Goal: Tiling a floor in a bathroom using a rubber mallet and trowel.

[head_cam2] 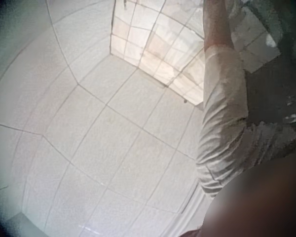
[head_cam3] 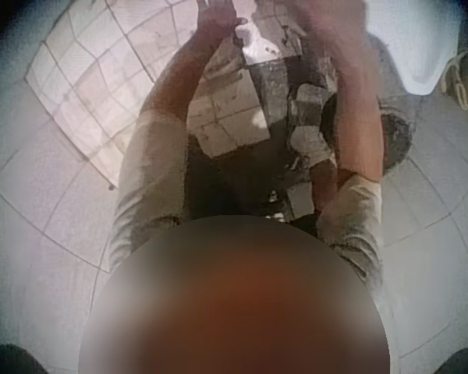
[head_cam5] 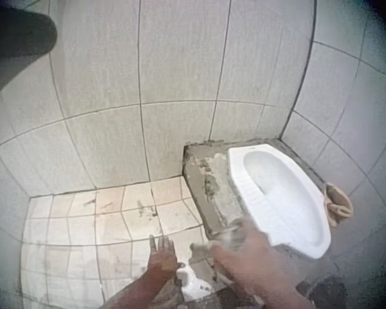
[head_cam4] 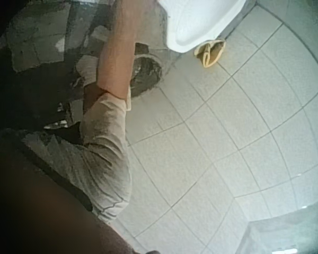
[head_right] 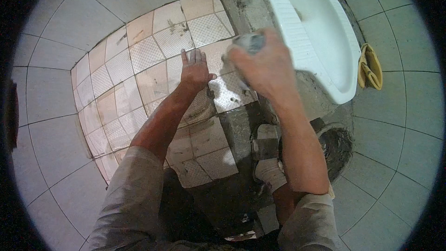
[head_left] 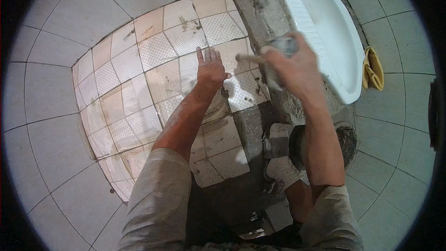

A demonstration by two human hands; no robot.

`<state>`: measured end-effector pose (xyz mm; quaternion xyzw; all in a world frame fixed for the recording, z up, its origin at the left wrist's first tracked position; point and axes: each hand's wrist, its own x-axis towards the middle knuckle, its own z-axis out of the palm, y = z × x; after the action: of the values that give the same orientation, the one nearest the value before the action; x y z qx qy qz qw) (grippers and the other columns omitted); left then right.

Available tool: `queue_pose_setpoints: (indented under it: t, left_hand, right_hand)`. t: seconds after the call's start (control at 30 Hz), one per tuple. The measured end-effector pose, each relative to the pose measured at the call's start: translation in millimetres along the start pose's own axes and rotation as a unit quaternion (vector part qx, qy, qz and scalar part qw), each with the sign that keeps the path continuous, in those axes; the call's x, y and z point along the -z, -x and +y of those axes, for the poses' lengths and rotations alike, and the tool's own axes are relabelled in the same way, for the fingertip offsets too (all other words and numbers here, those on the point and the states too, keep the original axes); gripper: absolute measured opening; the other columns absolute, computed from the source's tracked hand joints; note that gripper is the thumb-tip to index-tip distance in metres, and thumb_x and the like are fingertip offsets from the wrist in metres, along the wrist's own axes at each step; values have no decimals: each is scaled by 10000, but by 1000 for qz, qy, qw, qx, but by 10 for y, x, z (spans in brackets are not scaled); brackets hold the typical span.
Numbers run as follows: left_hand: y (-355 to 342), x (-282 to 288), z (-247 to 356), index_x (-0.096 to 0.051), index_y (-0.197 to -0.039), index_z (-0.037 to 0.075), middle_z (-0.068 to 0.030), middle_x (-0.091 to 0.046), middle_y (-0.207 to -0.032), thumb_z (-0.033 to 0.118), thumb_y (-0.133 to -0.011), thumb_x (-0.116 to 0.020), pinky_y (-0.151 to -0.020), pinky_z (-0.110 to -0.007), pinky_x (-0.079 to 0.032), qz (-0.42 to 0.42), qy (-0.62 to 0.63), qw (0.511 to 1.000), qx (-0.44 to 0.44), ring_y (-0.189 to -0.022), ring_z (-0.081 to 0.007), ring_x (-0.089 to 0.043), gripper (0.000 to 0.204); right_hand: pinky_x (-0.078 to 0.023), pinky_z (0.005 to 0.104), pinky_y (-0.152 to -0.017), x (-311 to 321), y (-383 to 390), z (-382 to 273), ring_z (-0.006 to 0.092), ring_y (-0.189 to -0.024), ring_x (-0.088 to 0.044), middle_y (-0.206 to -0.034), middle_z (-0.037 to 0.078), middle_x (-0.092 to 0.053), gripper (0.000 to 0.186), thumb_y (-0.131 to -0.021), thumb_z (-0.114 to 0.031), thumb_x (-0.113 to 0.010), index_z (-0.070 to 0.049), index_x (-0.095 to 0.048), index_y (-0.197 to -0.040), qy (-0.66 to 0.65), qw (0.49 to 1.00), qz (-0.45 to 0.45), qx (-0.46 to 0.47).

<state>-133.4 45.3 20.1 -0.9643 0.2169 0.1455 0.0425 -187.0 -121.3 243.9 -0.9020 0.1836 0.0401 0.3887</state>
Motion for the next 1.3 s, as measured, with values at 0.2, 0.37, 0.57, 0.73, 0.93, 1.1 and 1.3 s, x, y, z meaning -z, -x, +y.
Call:
queue_pose_setpoints:
  t: [0.2, 0.37, 0.57, 0.73, 0.93, 1.1, 1.3]
  left_hand:
    - [-17, -16, -5, -305, -1469, -84, -269, -293, -1545, 609, -879, -558, -1171, -635, 4, 5, 0, 1000, -2, -1474, -367, -221, 944]
    - [-30, -13, -8, -290, -1472, -90, -279, -287, -1544, 600, -882, -555, -1169, -638, 12, -4, 0, 1000, -2, -1479, -374, -206, 946]
    - [-9, 13, 5, -282, -1479, -85, -273, -262, -1557, 604, -885, -550, -1164, -644, 19, -11, 8, 1000, -2, -1490, -360, -175, 948]
    - [-23, 30, 14, -280, -1481, -80, -264, -248, -1567, 605, -888, -548, -1157, -656, 20, -24, -6, 1000, 5, -1492, -353, -174, 945]
    - [-26, 18, 10, -281, -1481, -79, -262, -246, -1568, 603, -889, -548, -1143, -681, 24, -20, -2, 1000, 6, -1493, -348, -175, 942]
    - [-20, 7, 19, -270, -1483, -83, -258, -237, -1573, 592, -898, -542, -1142, -684, 26, -22, 7, 1000, 9, -1496, -344, -167, 933]
    - [-47, 37, 22, -266, -1481, -89, -250, -229, -1580, 570, -901, -557, -1134, -693, 41, -41, 10, 999, 14, -1498, -341, -160, 925]
  right_hand:
    - [-519, 390, -776, -19, 16, 8, 283, -833, -661, -948, 219, -674, 725, -705, -430, -752, 80, -564, -1185, 18, 996, 55, 69]
    - [-519, 404, -801, 9, 44, 3, 313, -865, -664, -975, 236, -669, 693, -723, -429, -736, 77, -565, -1166, 89, 994, 39, 58]
    - [-522, 430, -827, 49, 150, -2, 373, -912, -668, -987, 257, -665, 653, -732, -414, -736, 74, -566, -1131, -8, 1000, 6, 29]
    - [-521, 434, -841, 26, 203, 80, 363, -917, -670, -1000, 251, -667, 650, -733, -411, -753, 58, -568, -1144, 12, 999, 34, 37]
    - [-525, 426, -834, 2, 228, 155, 360, -901, -678, -966, 248, -675, 603, -751, -420, -744, 49, -589, -1097, 50, 996, 37, 65]
    - [-537, 412, -802, 20, 267, 137, 354, -856, -686, -932, 239, -680, 604, -748, -418, -753, 52, -582, -1086, 19, 998, 28, 50]
    - [-543, 398, -803, 12, 251, 95, 326, -846, -694, -915, 237, -684, 644, -745, -444, -761, 55, -575, -1108, 52, 996, 37, 60]
